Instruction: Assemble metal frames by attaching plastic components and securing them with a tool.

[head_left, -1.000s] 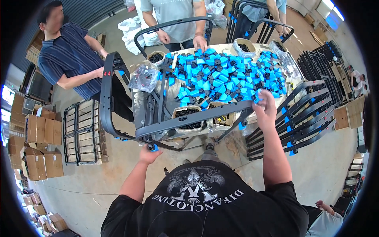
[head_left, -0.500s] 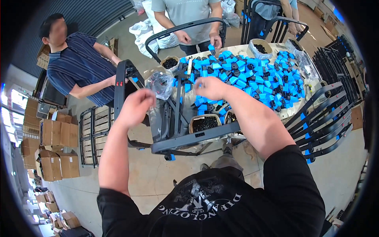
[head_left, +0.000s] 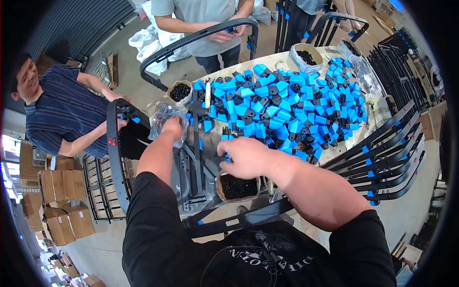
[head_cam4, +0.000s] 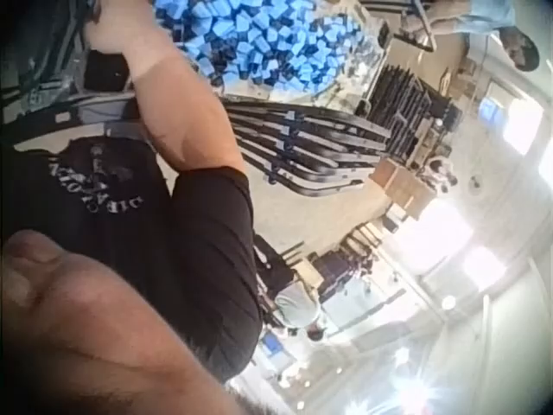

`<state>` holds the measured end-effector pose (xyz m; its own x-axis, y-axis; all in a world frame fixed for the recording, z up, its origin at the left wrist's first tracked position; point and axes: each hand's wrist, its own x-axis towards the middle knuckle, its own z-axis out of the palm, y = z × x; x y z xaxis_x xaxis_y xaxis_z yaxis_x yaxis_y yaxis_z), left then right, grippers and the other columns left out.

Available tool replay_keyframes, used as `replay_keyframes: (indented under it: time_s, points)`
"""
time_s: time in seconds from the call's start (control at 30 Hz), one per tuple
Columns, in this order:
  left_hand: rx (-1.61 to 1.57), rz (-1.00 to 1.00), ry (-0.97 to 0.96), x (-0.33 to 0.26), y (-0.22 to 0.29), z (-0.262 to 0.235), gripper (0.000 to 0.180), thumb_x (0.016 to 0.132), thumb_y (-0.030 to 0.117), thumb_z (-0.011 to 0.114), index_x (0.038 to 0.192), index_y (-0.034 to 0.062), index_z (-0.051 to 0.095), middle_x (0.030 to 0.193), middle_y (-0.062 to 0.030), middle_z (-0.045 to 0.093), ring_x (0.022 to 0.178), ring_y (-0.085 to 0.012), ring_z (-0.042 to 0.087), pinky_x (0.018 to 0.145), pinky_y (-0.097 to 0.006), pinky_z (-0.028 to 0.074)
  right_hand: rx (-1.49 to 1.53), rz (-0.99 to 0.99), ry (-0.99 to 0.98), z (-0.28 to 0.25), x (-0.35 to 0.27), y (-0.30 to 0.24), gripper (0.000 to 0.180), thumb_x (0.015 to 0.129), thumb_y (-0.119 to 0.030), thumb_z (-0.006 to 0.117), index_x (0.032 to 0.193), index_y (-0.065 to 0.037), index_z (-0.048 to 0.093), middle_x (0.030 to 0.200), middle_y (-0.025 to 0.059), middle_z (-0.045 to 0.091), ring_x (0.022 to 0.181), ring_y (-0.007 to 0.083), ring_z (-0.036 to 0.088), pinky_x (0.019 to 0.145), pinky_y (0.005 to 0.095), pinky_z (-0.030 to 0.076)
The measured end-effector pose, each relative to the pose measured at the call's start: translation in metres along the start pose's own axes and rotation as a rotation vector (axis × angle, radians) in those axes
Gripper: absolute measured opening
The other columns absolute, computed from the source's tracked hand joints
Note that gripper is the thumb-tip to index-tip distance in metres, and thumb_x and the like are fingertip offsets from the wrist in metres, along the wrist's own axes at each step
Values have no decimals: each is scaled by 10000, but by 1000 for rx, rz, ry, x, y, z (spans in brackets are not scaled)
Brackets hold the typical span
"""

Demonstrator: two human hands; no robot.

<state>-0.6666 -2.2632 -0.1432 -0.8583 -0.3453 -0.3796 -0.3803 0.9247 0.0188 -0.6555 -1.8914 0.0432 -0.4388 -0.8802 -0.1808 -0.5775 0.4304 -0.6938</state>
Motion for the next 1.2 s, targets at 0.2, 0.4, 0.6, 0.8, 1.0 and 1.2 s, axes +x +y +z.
replay_keyframes:
  time_s: [0.2, 0.4, 0.6, 0.8, 1.0, 1.2]
  points:
    - [-100, -55, 185, 4, 17, 8, 547, 902, 153, 597, 1424, 55, 468, 1553, -171, 418, 1278, -384, 561, 1067, -444, 473, 4, 31, -103, -5, 2, -10, 342, 890, -285, 670, 1136, -57, 604, 972, 170, 698, 932, 391, 671, 791, 494, 528]
    - [19, -26, 104, 22, -7, 20, 506, 897, 152, 604, 1387, 68, 510, 1514, -173, 463, 1263, -383, 574, 1048, -444, 489, -16, 34, -215, -3, 3, -12, 360, 889, -290, 656, 1156, -55, 603, 974, 197, 696, 944, 397, 669, 795, 496, 527]
    - [-72, -76, 187, 3, 14, 3, 326, 883, 158, 634, 1199, 84, 605, 1328, -162, 590, 1144, -388, 631, 972, -463, 521, -14, 92, -225, -7, -1, -6, 392, 893, -309, 649, 1193, -60, 606, 998, 201, 701, 982, 397, 667, 834, 494, 528]
    - [-193, 120, 399, -59, -7, -48, 280, 822, 204, 772, 1041, 56, 680, 1106, -165, 645, 971, -347, 671, 869, -431, 545, -51, 47, -221, -1, 1, -3, 429, 880, -349, 669, 1184, -50, 632, 1038, 203, 703, 1031, 390, 665, 879, 484, 529]
    - [-342, 486, 405, -198, 72, -136, 219, 830, 122, 795, 980, 6, 685, 882, -102, 626, 716, -206, 658, 654, -308, 529, -108, 45, -217, 4, 6, 13, 422, 855, -353, 684, 1129, -32, 686, 1075, 215, 702, 1053, 379, 665, 927, 467, 522]
    - [-505, 719, 501, -358, 143, -149, 275, 879, 46, 674, 1151, 76, 652, 800, -103, 591, 629, -252, 596, 583, -347, 492, -172, 17, -130, 2, 9, 20, 368, 818, -357, 699, 981, -28, 733, 998, 209, 722, 956, 364, 692, 861, 450, 543]
